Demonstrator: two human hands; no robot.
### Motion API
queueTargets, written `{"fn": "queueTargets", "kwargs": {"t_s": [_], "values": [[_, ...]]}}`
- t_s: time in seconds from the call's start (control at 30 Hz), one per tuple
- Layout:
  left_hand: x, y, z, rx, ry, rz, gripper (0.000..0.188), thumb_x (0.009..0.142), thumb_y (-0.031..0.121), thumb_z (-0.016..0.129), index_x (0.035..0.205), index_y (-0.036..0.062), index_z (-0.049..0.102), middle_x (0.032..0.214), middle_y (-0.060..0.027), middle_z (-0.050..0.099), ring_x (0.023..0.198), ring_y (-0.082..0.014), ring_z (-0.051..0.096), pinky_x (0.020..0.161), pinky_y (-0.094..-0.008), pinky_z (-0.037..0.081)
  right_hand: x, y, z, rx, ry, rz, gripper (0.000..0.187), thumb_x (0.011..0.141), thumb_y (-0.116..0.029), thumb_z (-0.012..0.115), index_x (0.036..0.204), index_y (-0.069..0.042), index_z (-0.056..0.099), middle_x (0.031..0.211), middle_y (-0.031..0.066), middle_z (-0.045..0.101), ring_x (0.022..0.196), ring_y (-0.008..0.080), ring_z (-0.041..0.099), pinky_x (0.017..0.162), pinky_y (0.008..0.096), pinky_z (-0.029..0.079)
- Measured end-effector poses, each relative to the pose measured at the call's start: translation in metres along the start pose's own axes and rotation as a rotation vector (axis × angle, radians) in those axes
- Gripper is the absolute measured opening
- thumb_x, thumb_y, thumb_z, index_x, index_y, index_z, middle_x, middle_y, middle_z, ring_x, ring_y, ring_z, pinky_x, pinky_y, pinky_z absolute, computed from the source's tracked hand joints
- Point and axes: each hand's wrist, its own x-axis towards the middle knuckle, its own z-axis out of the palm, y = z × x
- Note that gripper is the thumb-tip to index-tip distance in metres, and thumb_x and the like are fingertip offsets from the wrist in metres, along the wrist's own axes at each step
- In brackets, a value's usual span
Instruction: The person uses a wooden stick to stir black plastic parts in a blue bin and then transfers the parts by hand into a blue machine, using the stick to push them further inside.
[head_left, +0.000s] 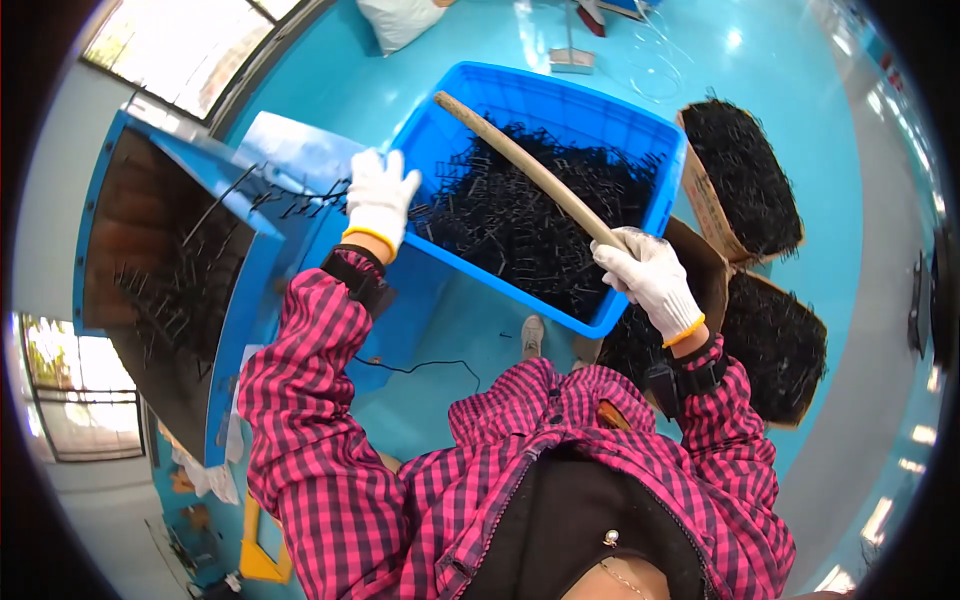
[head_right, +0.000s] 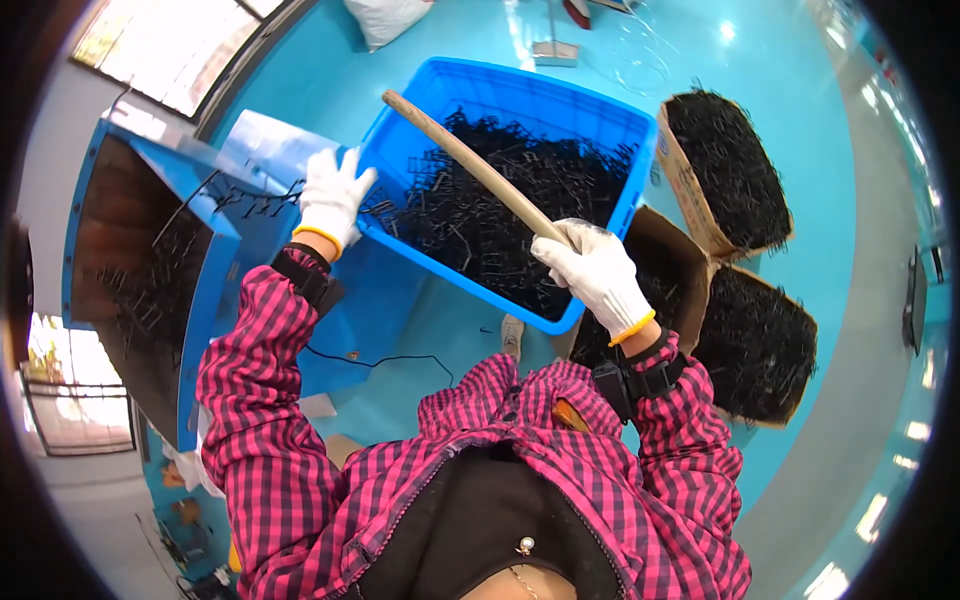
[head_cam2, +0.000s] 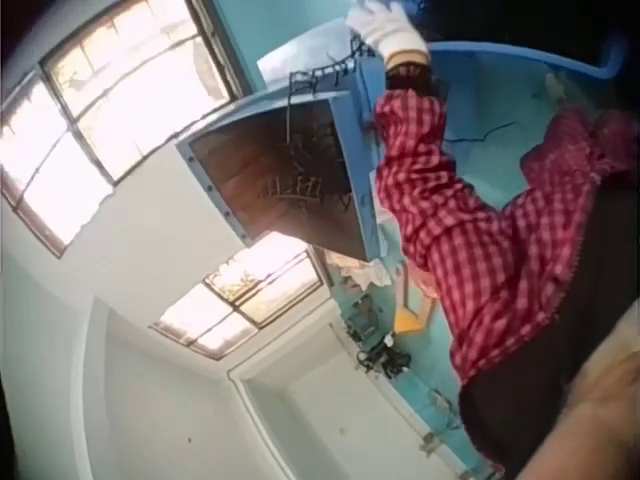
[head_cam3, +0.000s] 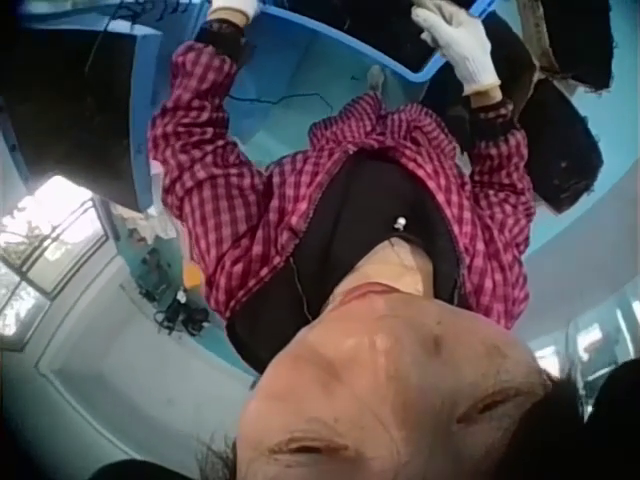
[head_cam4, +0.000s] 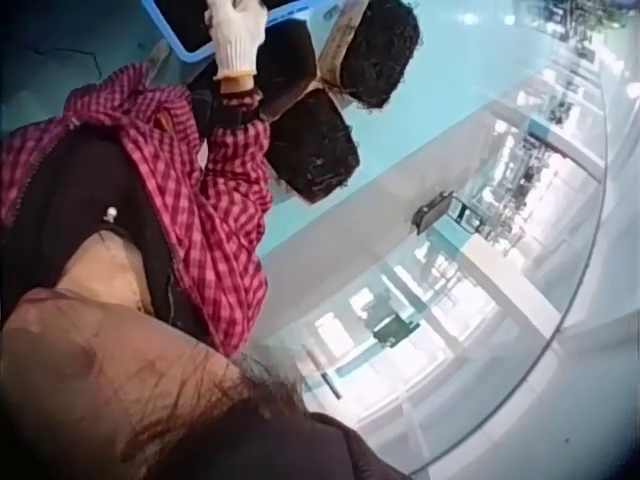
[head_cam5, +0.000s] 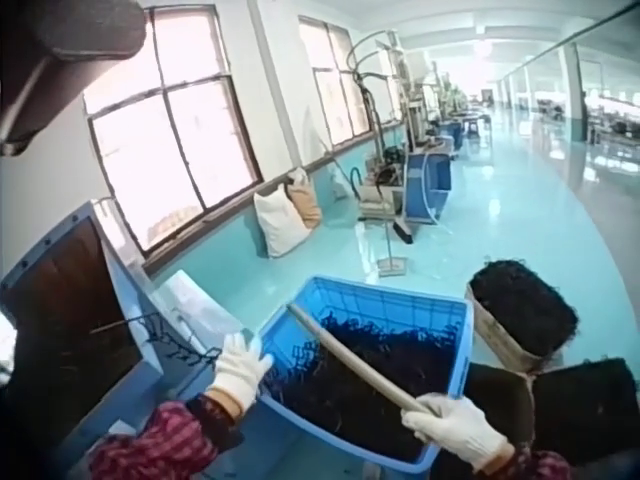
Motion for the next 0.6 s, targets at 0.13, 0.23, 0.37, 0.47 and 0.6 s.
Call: {"fn": "queueTargets", "kwargs": {"t_s": [0.13, 0.23, 0.37, 0.47, 0.6], "values": [[0.005, -0.008, 0.033, -0.037, -0.599, -0.059, 0.03, 0.084, 0.023, 0.064, 0.113, 0.0191, 0.069, 0.115, -0.0103, 0.068, 0.103, -0.031, 0.068, 0.08, -0.0466, 0.054, -0.014, 0.014, -0.021, 0.053, 0.07, 0.044, 0.03, 0.089, -0.033, 0.068, 0.098, -0.005, 0.067, 0.066, -0.0023, 0.056, 0.054, 0.0025, 0.048, 0.047, 0.0185, 0.036], [0.012, -0.016, 0.011, -0.024, -0.571, -0.06, 0.027, 0.093, 0.019, 0.051, 0.101, 0.0132, 0.076, 0.106, -0.0113, 0.073, 0.095, -0.0305, 0.072, 0.075, -0.0464, 0.057, -0.018, 0.02, -0.029, 0.051, 0.101, 0.078, 0.03, 0.089, -0.034, 0.068, 0.098, -0.005, 0.068, 0.066, -0.0021, 0.056, 0.054, 0.0026, 0.048, 0.047, 0.0183, 0.036], [0.038, -0.025, -0.09, -0.083, -0.212, -0.13, 0.03, 0.091, 0.019, 0.049, 0.097, 0.0078, 0.077, 0.101, -0.0153, 0.073, 0.092, -0.0337, 0.072, 0.076, -0.0456, 0.057, -0.017, 0.023, -0.027, 0.049, 0.134, 0.103, 0.031, 0.089, -0.034, 0.069, 0.099, -0.005, 0.068, 0.065, -0.002, 0.055, 0.053, 0.0027, 0.048, 0.047, 0.0184, 0.036], [0.034, -0.072, -0.17, 0.001, -0.199, -0.197, 0.036, 0.092, 0.025, 0.046, 0.098, 0.005, 0.075, 0.105, -0.0212, 0.07, 0.099, -0.0378, 0.069, 0.082, -0.0487, 0.055, -0.011, 0.015, -0.009, 0.061, 0.067, 0.031, 0.031, 0.089, -0.034, 0.069, 0.1, -0.004, 0.068, 0.065, -0.0023, 0.055, 0.053, 0.0028, 0.047, 0.046, 0.0187, 0.036], [0.023, -0.209, -0.188, -0.143, 0.167, -0.535, 0.046, 0.098, 0.044, 0.045, 0.118, 0.0079, 0.066, 0.121, -0.0251, 0.062, 0.114, -0.0434, 0.058, 0.096, -0.0439, 0.048, -0.009, 0.011, 0.002, 0.054, 0.009, 0.005, 0.033, 0.089, -0.031, 0.068, 0.105, -0.003, 0.068, 0.064, -0.003, 0.055, 0.051, 0.0045, 0.047, 0.047, 0.0212, 0.036]]}}
